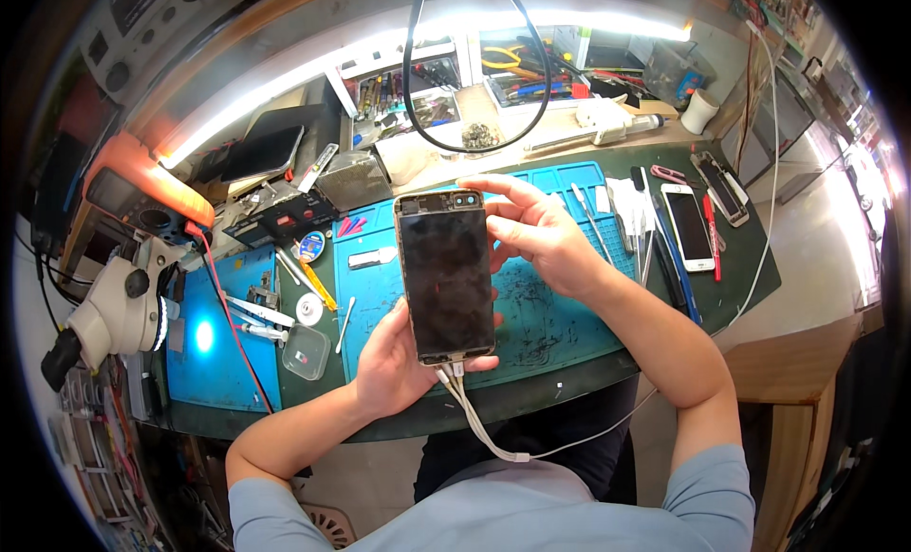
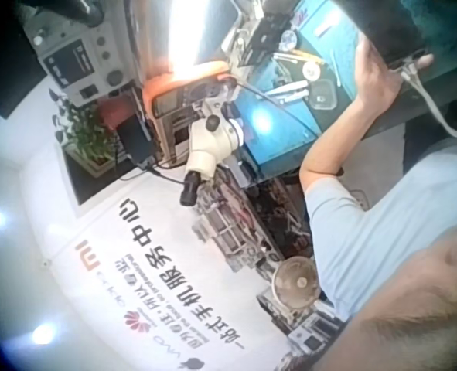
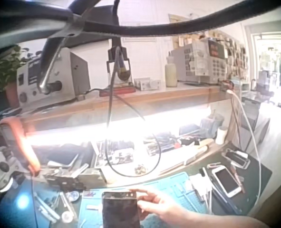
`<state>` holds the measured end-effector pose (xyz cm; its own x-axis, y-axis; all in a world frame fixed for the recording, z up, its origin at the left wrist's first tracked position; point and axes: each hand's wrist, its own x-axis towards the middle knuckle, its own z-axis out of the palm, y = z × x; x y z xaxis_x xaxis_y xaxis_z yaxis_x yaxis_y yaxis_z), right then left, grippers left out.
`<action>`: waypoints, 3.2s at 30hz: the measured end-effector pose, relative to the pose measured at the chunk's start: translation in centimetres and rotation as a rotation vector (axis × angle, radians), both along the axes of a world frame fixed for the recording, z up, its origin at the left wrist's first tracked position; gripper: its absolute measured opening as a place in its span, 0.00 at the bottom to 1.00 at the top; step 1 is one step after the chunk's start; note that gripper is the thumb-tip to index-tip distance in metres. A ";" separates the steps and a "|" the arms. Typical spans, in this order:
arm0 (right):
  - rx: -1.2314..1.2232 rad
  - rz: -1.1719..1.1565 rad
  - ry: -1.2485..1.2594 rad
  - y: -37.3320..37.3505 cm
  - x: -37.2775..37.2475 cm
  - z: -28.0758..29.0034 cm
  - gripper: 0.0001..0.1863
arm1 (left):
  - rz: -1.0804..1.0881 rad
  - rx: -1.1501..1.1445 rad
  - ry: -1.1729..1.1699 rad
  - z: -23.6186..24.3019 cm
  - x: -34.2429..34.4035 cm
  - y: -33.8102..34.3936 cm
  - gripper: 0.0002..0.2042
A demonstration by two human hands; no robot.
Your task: The person disassembles a smartphone, removes the back cover, and manipulates internal components. They then handle a small circuit board and a packaged SIM card adapter, placing them on the workbench.
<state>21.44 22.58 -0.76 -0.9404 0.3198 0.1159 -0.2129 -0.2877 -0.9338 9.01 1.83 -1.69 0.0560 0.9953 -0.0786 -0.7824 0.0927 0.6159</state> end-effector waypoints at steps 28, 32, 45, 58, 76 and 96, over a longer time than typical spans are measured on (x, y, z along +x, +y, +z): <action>0.003 -0.053 -0.038 -0.4 -0.1 0.2 0.27 | -0.022 -0.005 -0.006 -0.3 -0.3 0.3 0.31; 0.010 -0.056 -0.058 -0.2 0.0 0.0 0.26 | -0.013 -0.029 -0.017 -0.3 -0.2 0.2 0.31; 0.018 -0.068 -0.064 -0.2 -0.2 0.0 0.26 | -0.010 -0.037 -0.048 -0.4 -0.4 0.4 0.31; 0.027 -0.062 -0.076 -0.1 -0.3 -0.6 0.26 | -0.015 -0.040 -0.047 -0.5 -0.4 0.3 0.32; 0.009 -0.095 -0.136 -0.1 -0.4 -1.2 0.25 | -0.027 -0.082 -0.093 -0.5 -0.2 0.3 0.36; 0.071 -0.098 -0.179 0.1 -0.5 -1.3 0.28 | -0.023 -0.032 -0.118 -0.9 -0.2 0.2 0.39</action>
<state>20.98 22.63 -2.06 -0.9129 0.4074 -0.0245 -0.0657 -0.2060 -0.9763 8.83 1.98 -2.59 0.0900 0.9907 -0.1020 -0.8469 0.1301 0.5156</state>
